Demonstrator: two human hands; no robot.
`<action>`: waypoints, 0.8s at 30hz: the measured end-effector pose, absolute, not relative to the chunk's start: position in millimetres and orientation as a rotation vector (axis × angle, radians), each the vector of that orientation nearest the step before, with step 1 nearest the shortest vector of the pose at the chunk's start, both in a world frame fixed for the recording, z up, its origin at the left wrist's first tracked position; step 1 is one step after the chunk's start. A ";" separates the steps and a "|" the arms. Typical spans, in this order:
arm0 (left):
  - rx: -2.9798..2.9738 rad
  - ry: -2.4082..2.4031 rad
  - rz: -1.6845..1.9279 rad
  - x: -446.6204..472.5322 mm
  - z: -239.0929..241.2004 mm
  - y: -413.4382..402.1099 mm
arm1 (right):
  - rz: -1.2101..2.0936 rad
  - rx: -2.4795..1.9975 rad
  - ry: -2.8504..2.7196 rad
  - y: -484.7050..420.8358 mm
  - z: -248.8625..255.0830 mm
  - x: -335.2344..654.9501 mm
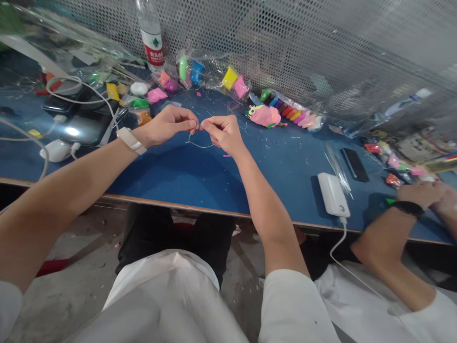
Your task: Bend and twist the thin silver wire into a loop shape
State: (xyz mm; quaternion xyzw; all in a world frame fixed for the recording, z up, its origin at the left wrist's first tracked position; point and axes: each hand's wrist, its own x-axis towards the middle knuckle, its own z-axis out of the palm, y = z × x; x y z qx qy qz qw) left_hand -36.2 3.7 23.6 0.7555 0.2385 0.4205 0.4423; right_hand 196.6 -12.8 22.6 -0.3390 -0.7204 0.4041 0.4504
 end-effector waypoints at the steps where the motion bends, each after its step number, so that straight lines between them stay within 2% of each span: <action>1: 1.908 0.585 1.036 -36.9 24.5 3.0 | 1.065 -0.825 -1.766 -12.8 23.3 197.7; 6: 1.999 0.556 1.004 -38.8 28.5 0.5 | 1.248 -0.778 -1.751 -14.4 26.2 202.5; 13: 1.723 0.490 0.969 -29.0 24.3 -2.9 | 1.235 -0.696 -1.751 -14.4 27.5 199.9; 20: 1.510 0.449 0.887 -25.7 17.0 -2.9 | 1.051 -0.697 -1.788 -11.9 25.9 197.1; 24: 1.845 0.723 1.165 -30.4 16.2 4.8 | 0.861 -0.823 -1.809 -9.4 23.2 193.2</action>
